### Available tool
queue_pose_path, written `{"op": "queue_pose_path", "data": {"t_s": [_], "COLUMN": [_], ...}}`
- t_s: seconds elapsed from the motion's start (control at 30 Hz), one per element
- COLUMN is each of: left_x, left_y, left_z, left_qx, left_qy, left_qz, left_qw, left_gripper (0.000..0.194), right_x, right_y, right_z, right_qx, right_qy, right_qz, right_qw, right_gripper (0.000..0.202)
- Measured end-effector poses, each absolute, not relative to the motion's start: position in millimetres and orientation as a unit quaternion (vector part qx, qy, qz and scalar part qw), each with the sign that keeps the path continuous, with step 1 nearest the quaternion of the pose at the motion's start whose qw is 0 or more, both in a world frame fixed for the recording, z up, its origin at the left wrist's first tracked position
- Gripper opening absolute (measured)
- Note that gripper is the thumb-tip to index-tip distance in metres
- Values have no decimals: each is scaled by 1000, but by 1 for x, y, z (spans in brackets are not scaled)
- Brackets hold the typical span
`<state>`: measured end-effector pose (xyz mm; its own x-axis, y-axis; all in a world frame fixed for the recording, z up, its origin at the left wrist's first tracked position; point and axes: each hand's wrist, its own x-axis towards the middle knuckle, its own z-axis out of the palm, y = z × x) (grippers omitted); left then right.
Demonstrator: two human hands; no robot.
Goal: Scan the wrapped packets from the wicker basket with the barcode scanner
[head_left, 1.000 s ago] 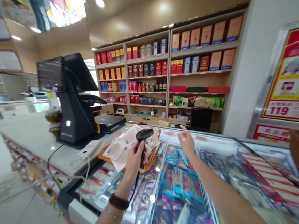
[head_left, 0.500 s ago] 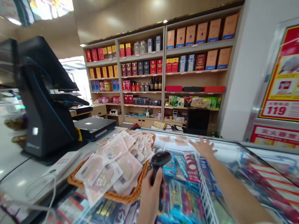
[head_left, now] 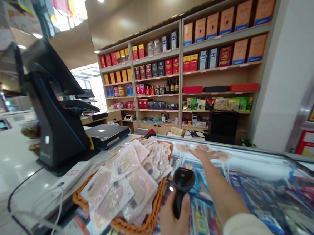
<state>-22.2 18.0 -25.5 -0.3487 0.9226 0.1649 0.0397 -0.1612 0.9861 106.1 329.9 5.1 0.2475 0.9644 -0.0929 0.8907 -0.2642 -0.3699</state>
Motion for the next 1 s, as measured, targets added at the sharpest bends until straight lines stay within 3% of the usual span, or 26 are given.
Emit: {"op": "queue_pose_path", "data": {"t_s": [0.27, 0.53, 0.77, 1.0], "left_x": [-10, -11, -12, -17], "left_y": [13, 4, 0, -2], "left_z": [-17, 1, 7, 8], "left_qx": [490, 516, 512, 497], "left_qy": [534, 499, 470, 464], "left_qz": [612, 620, 629, 633], "left_qw": [318, 317, 349, 370], "left_gripper": [61, 53, 54, 61], "right_x": [151, 217, 214, 209], "right_y": [264, 161, 110, 108], "right_z": [-5, -6, -13, -16], "right_qx": [-731, -671, -652, -599], "right_qy": [-666, -728, -746, -740], "right_qz": [96, 94, 38, 88], "right_qw": [119, 104, 127, 294], "right_gripper": [64, 51, 52, 39]}}
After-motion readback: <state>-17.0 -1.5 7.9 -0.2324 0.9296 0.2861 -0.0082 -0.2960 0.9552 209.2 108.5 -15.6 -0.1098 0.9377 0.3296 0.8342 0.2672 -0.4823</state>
